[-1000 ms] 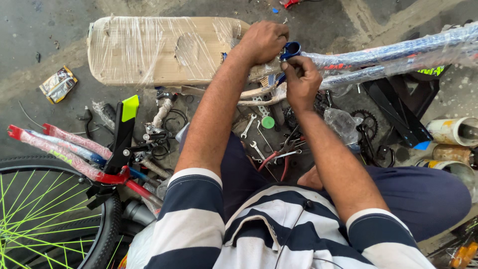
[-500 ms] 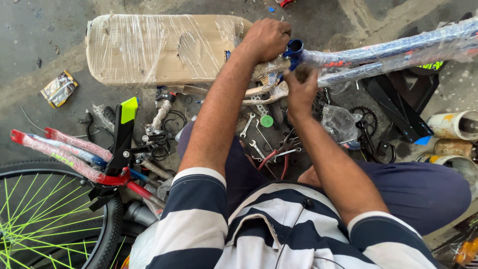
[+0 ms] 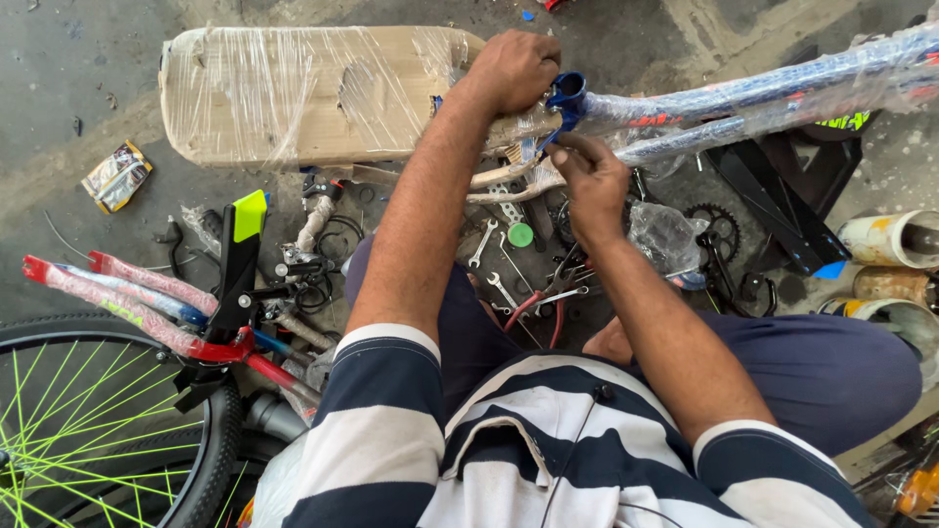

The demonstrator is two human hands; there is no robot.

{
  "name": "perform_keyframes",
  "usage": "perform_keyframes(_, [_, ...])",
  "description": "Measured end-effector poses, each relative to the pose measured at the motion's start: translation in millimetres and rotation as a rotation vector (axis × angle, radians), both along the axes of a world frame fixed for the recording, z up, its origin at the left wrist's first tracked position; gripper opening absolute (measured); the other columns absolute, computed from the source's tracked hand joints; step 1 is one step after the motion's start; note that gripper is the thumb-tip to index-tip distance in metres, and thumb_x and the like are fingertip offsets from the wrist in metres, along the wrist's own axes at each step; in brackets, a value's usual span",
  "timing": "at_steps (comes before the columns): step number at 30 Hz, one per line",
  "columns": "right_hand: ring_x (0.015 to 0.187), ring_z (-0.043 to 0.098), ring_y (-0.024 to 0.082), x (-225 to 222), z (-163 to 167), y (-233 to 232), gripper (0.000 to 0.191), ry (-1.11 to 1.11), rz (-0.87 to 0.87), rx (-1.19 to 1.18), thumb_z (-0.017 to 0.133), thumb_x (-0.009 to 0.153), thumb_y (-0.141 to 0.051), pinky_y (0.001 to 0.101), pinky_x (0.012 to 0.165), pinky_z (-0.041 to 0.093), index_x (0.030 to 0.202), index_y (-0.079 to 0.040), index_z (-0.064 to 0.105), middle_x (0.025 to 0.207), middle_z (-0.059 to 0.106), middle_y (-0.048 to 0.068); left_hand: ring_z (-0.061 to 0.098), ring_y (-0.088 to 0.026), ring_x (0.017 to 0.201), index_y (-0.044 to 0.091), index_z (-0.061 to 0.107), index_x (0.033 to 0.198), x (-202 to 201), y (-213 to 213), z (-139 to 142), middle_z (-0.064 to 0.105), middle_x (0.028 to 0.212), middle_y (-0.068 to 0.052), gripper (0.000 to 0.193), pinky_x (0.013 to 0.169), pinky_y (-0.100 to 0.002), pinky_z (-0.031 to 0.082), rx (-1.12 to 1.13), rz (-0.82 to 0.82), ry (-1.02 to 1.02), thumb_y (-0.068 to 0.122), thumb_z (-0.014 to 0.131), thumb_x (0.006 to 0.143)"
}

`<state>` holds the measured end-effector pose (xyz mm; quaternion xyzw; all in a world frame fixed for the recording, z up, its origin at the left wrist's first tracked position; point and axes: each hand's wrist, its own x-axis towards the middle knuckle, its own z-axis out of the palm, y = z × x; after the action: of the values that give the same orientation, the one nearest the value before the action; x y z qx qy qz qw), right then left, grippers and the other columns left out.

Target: The person sits on the floor of a bicycle workshop assembling a new bicycle whose frame and fork are still partly wrapped in plastic wrap. They fit the seat post and saddle into the frame's seat tube, press and tap the parts into place, and use a mallet to seat components on the frame.

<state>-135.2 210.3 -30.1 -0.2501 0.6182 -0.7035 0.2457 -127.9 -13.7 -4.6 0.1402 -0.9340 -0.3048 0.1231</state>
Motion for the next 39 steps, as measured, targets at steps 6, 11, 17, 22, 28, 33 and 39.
perform_keyframes(6, [0.084, 0.075, 0.011, -6, 10, -29, 0.036, -0.061, -0.175, -0.07, 0.077, 0.08, 0.007, 0.026, 0.077, 0.063, 0.105, -0.003, 0.053, 0.095, 0.074, 0.01, 0.07, -0.037, 0.089, 0.011, 0.074, 0.088, 2, 0, -1, 0.075, 0.09, -0.014, 0.022, 0.083, -0.051, 0.052, 0.014, 0.01, -0.003, 0.022, 0.055, 0.085])
perform_keyframes(11, [0.078, 0.072, 0.01, -16, 1, -43, 0.023, 0.038, -0.202, 0.052, 0.084, 0.082, 0.004, 0.024, 0.07, 0.059, 0.096, 0.003, 0.066, 0.088, 0.075, 0.009, 0.07, -0.038, 0.089, 0.011, 0.075, 0.087, 3, 0, -1, 0.075, 0.089, -0.015, 0.021, 0.083, -0.052, 0.052, 0.002, 0.014, 0.04, 0.022, 0.057, 0.084])
perform_keyframes(17, [0.077, 0.071, 0.009, -16, -8, -44, 0.023, 0.149, -0.257, 0.061, 0.088, 0.082, 0.0, 0.0239, 0.07, 0.059, 0.094, 0.001, 0.069, 0.086, 0.076, 0.006, 0.07, -0.039, 0.088, 0.011, 0.075, 0.087, 3, 1, -2, 0.075, 0.089, -0.016, 0.02, 0.082, -0.052, 0.052, 0.007, 0.023, 0.054, 0.023, 0.059, 0.084])
perform_keyframes(22, [0.07, 0.066, 0.011, -11, -3, -40, 0.023, 0.362, -0.29, 0.194, 0.088, 0.089, -0.014, 0.0283, 0.065, 0.054, 0.09, 0.002, 0.071, 0.079, 0.074, 0.009, 0.069, -0.04, 0.089, 0.01, 0.074, 0.087, 4, 1, -1, 0.075, 0.089, -0.017, 0.02, 0.082, -0.053, 0.052, 0.001, 0.011, 0.05, 0.024, 0.06, 0.084])
perform_keyframes(28, [0.077, 0.066, 0.026, -8, 10, -36, 0.037, 0.793, -0.298, 0.34, 0.071, 0.103, -0.035, 0.0434, 0.07, 0.05, 0.092, 0.0, 0.068, 0.085, 0.069, 0.013, 0.07, -0.039, 0.088, 0.011, 0.074, 0.087, 3, 3, 0, 0.074, 0.088, -0.016, 0.02, 0.082, -0.052, 0.052, -0.002, 0.034, 0.032, 0.024, 0.059, 0.084])
perform_keyframes(33, [0.072, 0.064, 0.031, -7, 16, -37, 0.038, 0.895, -0.274, 0.337, 0.074, 0.1, -0.037, 0.0477, 0.065, 0.047, 0.088, -0.001, 0.066, 0.081, 0.065, 0.014, 0.07, -0.039, 0.088, 0.011, 0.074, 0.087, 3, 3, 0, 0.075, 0.089, -0.016, 0.02, 0.082, -0.052, 0.053, 0.011, 0.021, 0.035, 0.024, 0.059, 0.084])
perform_keyframes(39, [0.075, 0.064, 0.035, -6, 15, -34, 0.032, 0.942, -0.286, 0.35, 0.073, 0.105, -0.033, 0.048, 0.067, 0.047, 0.094, -0.003, 0.071, 0.086, 0.066, 0.017, 0.069, -0.039, 0.088, 0.011, 0.074, 0.087, 2, 1, -1, 0.074, 0.089, -0.016, 0.02, 0.081, -0.052, 0.053, 0.007, 0.012, 0.019, 0.025, 0.059, 0.084])
